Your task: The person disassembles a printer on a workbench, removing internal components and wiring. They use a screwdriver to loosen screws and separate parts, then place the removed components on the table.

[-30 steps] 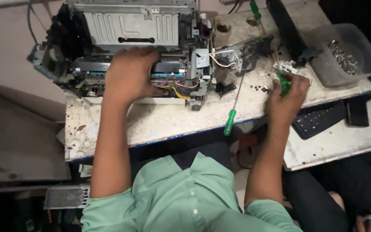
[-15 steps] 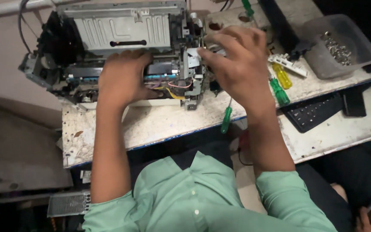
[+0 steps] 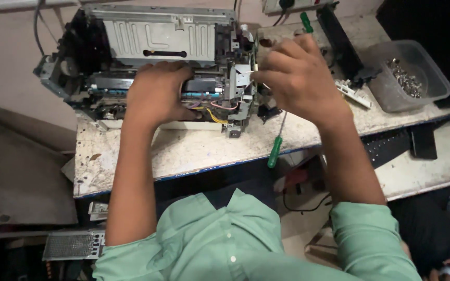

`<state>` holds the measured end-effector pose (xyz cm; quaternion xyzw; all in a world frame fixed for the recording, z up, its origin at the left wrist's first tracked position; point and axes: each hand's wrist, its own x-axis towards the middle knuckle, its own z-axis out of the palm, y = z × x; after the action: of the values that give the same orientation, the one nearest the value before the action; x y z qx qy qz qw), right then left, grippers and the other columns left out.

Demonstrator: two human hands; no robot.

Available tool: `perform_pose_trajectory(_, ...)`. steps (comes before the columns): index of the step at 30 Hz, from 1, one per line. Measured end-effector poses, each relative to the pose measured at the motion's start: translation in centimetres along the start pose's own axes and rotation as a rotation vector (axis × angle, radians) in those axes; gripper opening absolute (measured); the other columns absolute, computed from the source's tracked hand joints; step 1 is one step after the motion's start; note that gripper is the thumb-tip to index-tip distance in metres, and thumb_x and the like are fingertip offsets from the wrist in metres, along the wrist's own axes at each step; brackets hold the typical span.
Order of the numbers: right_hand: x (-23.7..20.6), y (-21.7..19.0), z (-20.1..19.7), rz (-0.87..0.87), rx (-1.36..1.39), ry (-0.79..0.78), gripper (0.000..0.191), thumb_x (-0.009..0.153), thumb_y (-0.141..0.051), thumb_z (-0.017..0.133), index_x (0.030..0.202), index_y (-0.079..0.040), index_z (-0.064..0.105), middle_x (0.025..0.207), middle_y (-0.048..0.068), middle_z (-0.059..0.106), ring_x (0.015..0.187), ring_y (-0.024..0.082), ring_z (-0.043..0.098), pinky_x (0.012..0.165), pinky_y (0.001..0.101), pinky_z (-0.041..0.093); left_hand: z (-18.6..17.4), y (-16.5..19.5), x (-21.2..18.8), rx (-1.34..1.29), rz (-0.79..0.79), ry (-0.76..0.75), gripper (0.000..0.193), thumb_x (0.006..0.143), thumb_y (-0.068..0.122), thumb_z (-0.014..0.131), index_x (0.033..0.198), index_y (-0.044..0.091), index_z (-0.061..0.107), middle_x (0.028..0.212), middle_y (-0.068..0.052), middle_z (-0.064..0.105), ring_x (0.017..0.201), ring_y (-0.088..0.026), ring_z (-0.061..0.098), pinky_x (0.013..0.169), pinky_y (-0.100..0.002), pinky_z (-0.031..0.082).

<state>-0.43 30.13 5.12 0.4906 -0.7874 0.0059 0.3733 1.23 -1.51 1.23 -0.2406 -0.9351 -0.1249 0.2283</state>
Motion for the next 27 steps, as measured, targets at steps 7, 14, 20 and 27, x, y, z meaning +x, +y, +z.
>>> perform_pose_trajectory(7,-1.5,-1.9,0.1,0.090,0.027,0.160,0.016,0.094,-0.008,0.074,0.106,-0.018,0.074,0.102,0.000,0.063,0.105,0.023,0.058,0.094,0.0411,0.040,0.2,-0.3,0.3,0.009,-0.035,-0.053,0.076,0.046,0.038,0.095,0.112,0.010,0.071,0.116,-0.012,0.070,0.106,-0.036,0.064,0.093,-0.050,0.047)
perform_pose_trajectory(14,-0.6,-1.7,0.5,0.265,0.253,0.003,0.022,0.101,-0.017,0.075,0.116,-0.007,0.064,0.122,0.011,0.061,0.119,0.033,0.055,0.105,0.0484,0.040,0.5,-0.2,0.2,0.036,0.013,-0.006,0.078,0.044,0.040,0.095,0.112,0.010,0.071,0.115,-0.013,0.071,0.105,-0.037,0.065,0.091,-0.051,0.047)
perform_pose_trajectory(20,2.6,0.5,-0.3,0.224,0.387,-0.150,0.028,0.092,-0.016,0.076,0.117,-0.005,0.071,0.115,0.018,0.061,0.113,0.038,0.056,0.094,0.0491,0.043,0.7,-0.1,0.2,0.055,-0.074,-0.106,0.076,0.047,0.039,0.096,0.113,0.009,0.071,0.110,-0.015,0.070,0.102,-0.039,0.065,0.089,-0.049,0.049)
perform_pose_trajectory(27,1.3,-0.4,-0.3,0.087,0.163,-0.002,0.012,0.089,-0.007,0.077,0.101,-0.011,0.077,0.102,0.007,0.066,0.096,0.028,0.064,0.085,0.0449,0.046,0.5,-0.4,0.2,0.024,-0.009,-0.025,0.074,0.048,0.036,0.094,0.113,0.008,0.071,0.110,-0.015,0.070,0.100,-0.038,0.065,0.087,-0.049,0.050)
